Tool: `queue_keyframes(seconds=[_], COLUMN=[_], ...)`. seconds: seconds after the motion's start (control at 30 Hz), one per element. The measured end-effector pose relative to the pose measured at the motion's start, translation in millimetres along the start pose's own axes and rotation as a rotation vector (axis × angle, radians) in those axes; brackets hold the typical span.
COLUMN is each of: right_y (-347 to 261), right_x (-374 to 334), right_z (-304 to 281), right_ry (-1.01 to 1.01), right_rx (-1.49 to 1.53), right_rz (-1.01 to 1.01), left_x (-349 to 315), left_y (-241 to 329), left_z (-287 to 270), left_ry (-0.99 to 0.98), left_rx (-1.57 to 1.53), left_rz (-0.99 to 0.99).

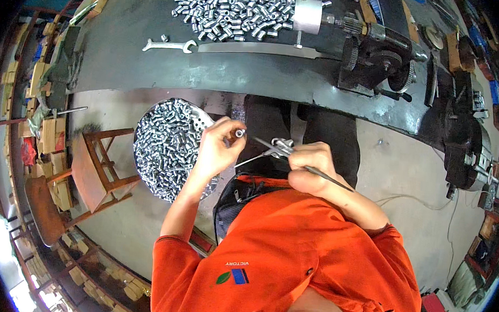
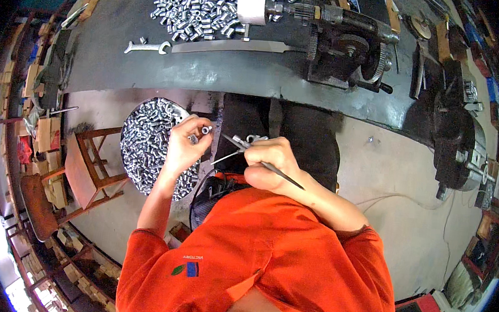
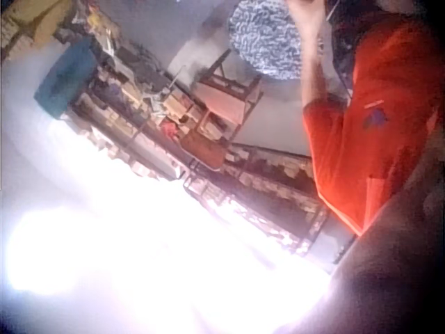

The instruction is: The person repeatedly picks up small cylindrical metal parts from a pile on a workbench and measures them using a vernier caliper. The person holds the caliper in the right hand and the metal part in the left, adjusting the tool to measure the diameter before placing the part back into the pile.

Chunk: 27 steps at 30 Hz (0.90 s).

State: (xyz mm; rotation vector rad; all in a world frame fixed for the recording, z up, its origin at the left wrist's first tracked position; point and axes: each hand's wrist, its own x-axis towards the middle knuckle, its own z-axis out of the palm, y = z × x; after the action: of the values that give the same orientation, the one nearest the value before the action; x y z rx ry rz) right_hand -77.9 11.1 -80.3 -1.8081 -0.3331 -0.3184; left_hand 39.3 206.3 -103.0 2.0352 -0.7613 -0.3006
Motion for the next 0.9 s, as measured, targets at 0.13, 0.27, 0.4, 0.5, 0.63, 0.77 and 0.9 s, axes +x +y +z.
queue_keyframes(seconds=[0.13, 0.27, 0.4, 0.5, 0.63, 0.77, 0.9], right_y=[-11, -11, -4, 14, 13, -7, -12], right_x=[3, 2, 6, 7, 7, 9, 9], right_z=[-1, 5, 8, 17, 10, -4, -7], right_ry=[0.069, 0.069, -0.031, -0.095, -0.010, 0.186, 0.193], right_rx=[0.040, 0.052, 0.068, 0.065, -0.098, -0.191, -0.124], right_rz=[-0.098, -0.076, -0.004, 0.010, -0.171, -0.298, -0.238], left_x=[-1, -1, -4, -5, 8, 59, 154], left_y=[-10, -5, -9, -7, -1, -8, -6], left_z=[1, 3, 5, 17, 18, -8, -40], left_ry=[0.043, 0.014, -0.051, -0.069, -0.082, -0.039, 0.114], left_rx=[0.126, 0.099, 0.130, 0.117, 0.143, 0.278, 0.192], left_rz=[0.018, 0.060, 0.148, 0.263, 0.278, 0.203, 0.048])
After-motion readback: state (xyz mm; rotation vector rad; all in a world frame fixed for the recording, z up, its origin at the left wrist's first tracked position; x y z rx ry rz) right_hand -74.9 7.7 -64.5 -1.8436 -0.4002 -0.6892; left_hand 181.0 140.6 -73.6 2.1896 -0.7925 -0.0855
